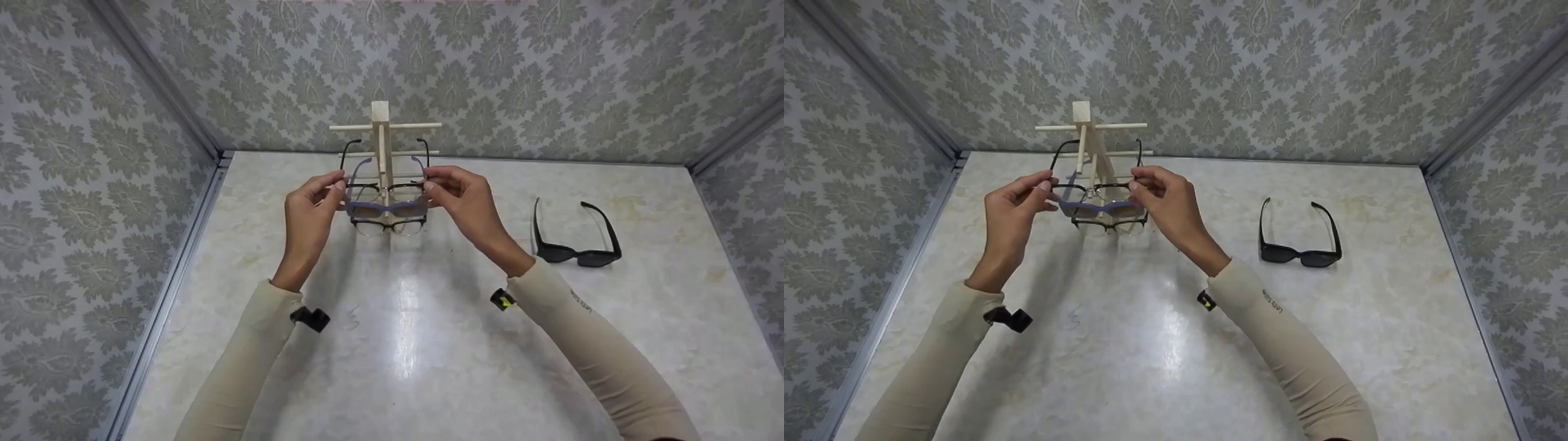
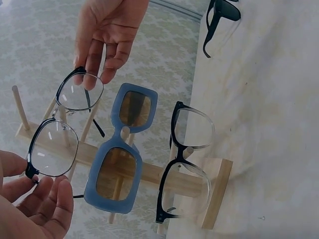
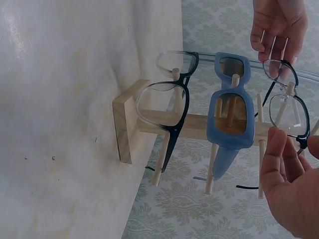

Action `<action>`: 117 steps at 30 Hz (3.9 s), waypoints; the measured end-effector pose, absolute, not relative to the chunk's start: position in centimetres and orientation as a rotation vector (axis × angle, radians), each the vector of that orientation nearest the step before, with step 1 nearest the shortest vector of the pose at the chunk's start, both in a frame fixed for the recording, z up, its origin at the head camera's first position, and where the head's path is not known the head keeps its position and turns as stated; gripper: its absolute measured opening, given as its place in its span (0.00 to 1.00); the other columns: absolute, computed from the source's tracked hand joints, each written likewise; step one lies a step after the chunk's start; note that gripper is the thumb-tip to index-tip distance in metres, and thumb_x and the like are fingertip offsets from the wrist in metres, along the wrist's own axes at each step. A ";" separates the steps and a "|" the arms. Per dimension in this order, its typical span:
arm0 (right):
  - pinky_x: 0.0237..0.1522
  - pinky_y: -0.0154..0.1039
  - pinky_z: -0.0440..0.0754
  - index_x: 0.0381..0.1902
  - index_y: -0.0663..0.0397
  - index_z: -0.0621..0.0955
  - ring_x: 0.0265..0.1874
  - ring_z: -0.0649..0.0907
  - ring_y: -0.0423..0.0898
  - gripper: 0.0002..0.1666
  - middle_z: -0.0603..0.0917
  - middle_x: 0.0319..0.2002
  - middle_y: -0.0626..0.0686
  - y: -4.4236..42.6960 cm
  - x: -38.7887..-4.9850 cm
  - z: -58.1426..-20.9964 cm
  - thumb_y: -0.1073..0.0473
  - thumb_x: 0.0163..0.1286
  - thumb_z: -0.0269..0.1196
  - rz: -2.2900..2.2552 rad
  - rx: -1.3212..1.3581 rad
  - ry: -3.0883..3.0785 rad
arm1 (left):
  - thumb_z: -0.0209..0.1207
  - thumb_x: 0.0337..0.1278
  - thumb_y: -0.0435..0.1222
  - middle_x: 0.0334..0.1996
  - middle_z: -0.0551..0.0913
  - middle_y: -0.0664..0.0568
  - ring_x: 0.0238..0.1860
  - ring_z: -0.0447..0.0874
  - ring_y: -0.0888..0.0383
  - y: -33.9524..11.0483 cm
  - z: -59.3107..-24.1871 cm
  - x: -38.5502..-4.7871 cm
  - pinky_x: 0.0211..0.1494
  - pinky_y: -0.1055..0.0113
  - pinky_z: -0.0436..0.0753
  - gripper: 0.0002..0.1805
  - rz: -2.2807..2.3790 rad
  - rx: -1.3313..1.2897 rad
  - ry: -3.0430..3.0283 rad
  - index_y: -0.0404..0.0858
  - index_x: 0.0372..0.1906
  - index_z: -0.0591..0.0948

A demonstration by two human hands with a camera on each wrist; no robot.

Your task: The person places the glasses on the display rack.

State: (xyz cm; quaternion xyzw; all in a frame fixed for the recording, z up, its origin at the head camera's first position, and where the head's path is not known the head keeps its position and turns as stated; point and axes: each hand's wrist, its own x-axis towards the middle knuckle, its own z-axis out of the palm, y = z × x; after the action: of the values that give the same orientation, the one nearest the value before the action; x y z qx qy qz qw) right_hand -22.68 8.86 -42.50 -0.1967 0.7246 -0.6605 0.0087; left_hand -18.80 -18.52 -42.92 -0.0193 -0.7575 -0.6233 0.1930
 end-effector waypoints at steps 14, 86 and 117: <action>0.51 0.45 0.92 0.65 0.63 0.86 0.47 0.91 0.56 0.18 0.90 0.52 0.63 8.7 -22.9 -42.8 0.64 0.83 0.67 -2.064 -0.671 2.295 | 0.64 0.82 0.32 0.54 0.91 0.40 0.49 0.91 0.37 -18.8 -43.0 -19.1 0.48 0.63 0.92 0.16 -1.779 -0.065 -2.124 0.31 0.65 0.87; 0.48 0.32 0.91 0.67 0.66 0.84 0.46 0.92 0.41 0.19 0.89 0.55 0.68 31.7 -14.5 -52.0 0.63 0.84 0.65 -2.014 -0.112 2.747 | 0.66 0.81 0.40 0.54 0.91 0.50 0.55 0.90 0.54 -9.6 -53.9 -14.5 0.58 0.59 0.90 0.14 -1.923 -0.284 -2.390 0.38 0.60 0.88; 0.53 0.22 0.83 0.77 0.67 0.75 0.56 0.79 0.35 0.34 0.81 0.59 0.43 39.7 -14.7 -55.3 0.53 0.83 0.68 -1.851 0.387 2.775 | 0.65 0.81 0.39 0.57 0.90 0.47 0.59 0.90 0.51 0.9 -55.9 -17.2 0.51 0.62 0.92 0.20 -2.159 -0.399 -2.346 0.30 0.66 0.85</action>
State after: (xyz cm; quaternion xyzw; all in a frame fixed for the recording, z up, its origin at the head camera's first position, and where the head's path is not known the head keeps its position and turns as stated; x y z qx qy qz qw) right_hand -14.67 39.73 -55.27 0.1147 0.8215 -0.5480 -0.1081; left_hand -17.16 0.85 -55.93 -0.1240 -0.7297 -0.6715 -0.0358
